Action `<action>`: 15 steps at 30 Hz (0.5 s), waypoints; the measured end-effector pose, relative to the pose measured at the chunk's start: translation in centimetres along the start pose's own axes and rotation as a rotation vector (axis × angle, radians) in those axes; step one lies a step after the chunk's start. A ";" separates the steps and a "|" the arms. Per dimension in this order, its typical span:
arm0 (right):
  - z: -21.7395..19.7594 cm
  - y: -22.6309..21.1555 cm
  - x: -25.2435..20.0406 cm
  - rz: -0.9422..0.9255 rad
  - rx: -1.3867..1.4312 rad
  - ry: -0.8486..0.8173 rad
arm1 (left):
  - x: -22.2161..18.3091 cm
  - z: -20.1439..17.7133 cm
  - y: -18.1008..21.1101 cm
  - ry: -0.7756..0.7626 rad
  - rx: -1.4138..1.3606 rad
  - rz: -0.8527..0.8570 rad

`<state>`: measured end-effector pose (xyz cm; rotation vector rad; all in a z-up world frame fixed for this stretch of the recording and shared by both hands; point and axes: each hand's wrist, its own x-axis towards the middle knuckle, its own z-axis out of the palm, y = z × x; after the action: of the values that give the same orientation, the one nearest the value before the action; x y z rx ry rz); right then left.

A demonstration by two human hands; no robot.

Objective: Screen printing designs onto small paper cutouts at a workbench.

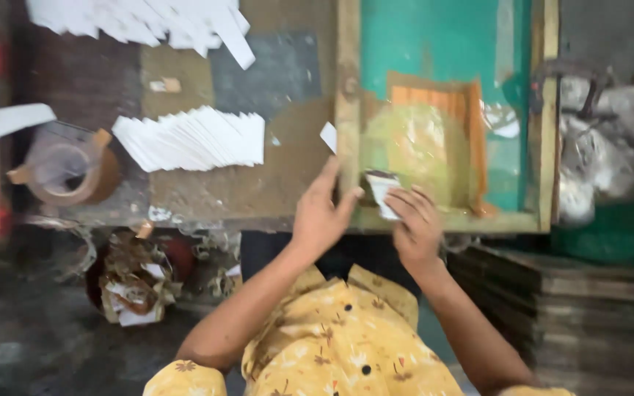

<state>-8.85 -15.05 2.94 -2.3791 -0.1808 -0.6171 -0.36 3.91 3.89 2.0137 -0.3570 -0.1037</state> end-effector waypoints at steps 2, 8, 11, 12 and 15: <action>-2.1 -0.8 1.2 -0.049 -0.038 0.105 | 0.7 -2.4 3.6 -0.048 -0.126 0.026; -7.0 -0.9 2.8 -0.102 -0.197 0.520 | 5.6 -1.2 -0.2 0.104 0.027 0.215; -8.2 1.4 2.0 -0.064 -0.086 0.638 | 7.5 1.0 -4.9 0.194 0.344 0.277; -8.3 2.5 1.5 -0.025 0.094 0.709 | 7.7 1.7 -6.4 0.153 0.422 0.319; -11.5 -1.9 4.9 -0.379 -0.683 0.504 | 9.9 2.3 -10.5 0.098 0.407 0.040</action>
<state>-9.47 -21.06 14.00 -2.7324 -0.2233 -1.6516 10.68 3.38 -5.65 2.4011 -0.3787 0.1012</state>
